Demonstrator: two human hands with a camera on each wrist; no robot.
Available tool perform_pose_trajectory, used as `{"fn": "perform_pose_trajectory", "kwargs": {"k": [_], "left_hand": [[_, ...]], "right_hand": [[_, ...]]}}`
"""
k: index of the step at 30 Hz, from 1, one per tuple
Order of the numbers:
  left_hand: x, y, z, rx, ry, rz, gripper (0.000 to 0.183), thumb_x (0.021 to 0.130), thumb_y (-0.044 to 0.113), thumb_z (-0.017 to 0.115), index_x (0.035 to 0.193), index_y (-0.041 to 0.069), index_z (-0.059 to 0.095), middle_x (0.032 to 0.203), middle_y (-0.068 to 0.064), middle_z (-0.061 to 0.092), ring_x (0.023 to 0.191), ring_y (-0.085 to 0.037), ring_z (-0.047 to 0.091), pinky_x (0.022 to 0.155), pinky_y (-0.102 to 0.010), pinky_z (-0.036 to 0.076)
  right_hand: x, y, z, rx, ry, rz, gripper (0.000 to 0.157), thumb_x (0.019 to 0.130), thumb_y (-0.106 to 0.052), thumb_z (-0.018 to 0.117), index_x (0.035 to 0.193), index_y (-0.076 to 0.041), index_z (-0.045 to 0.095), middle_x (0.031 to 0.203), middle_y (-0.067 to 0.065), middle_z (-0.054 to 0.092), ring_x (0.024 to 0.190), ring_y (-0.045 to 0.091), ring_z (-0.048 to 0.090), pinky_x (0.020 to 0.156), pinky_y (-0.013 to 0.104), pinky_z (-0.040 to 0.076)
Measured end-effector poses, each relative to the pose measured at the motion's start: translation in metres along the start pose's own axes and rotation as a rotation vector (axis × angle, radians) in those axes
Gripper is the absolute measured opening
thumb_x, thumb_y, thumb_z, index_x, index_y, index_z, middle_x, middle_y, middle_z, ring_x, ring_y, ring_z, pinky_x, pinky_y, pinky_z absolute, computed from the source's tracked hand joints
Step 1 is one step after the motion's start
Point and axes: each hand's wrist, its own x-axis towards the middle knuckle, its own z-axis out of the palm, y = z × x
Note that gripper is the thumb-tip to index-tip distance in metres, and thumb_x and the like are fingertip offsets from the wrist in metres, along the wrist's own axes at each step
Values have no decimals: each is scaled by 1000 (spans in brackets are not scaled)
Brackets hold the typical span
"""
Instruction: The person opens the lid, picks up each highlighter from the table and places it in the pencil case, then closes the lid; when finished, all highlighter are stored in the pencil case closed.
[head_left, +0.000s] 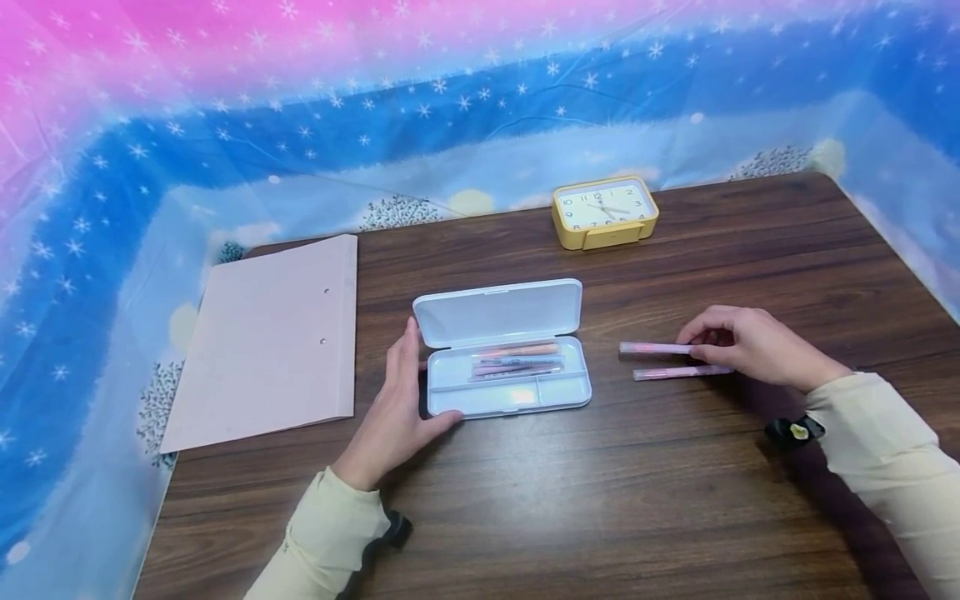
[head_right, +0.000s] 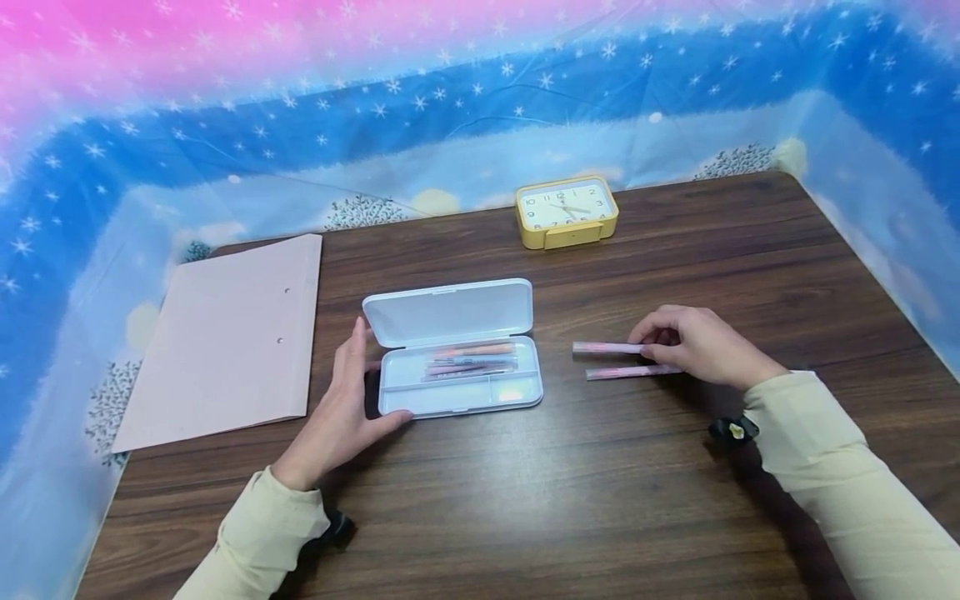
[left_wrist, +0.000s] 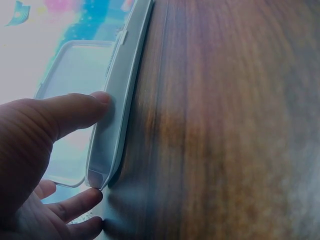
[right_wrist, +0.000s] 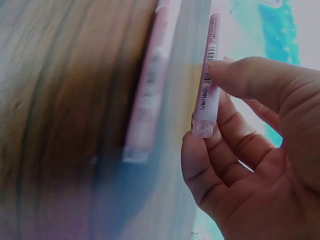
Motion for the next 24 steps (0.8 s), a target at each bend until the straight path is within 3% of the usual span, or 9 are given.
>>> {"fn": "perform_pose_trajectory", "kwargs": {"k": [11,24], "left_hand": [[0,0,-1,-4,-1,-3,130,77,26,86,157,21,-16,162,-11,7,130,-28,51,110,-44,42],[-1,0,0,13,-3,-10,128,77,28,85,158,15,-13,161,-12,8,132,-28,49,111,-44,41]], "right_hand": [[5,-31,-7,36,34,-123,26,86,-7,74,100,-29,71,93,-16,66,75,-2,53,62,18,45],[30,-70,9,140,-75,-49,17,90,-8,70,100,-21,73,93,-7,66,76,8,55,63,23,48]]}}
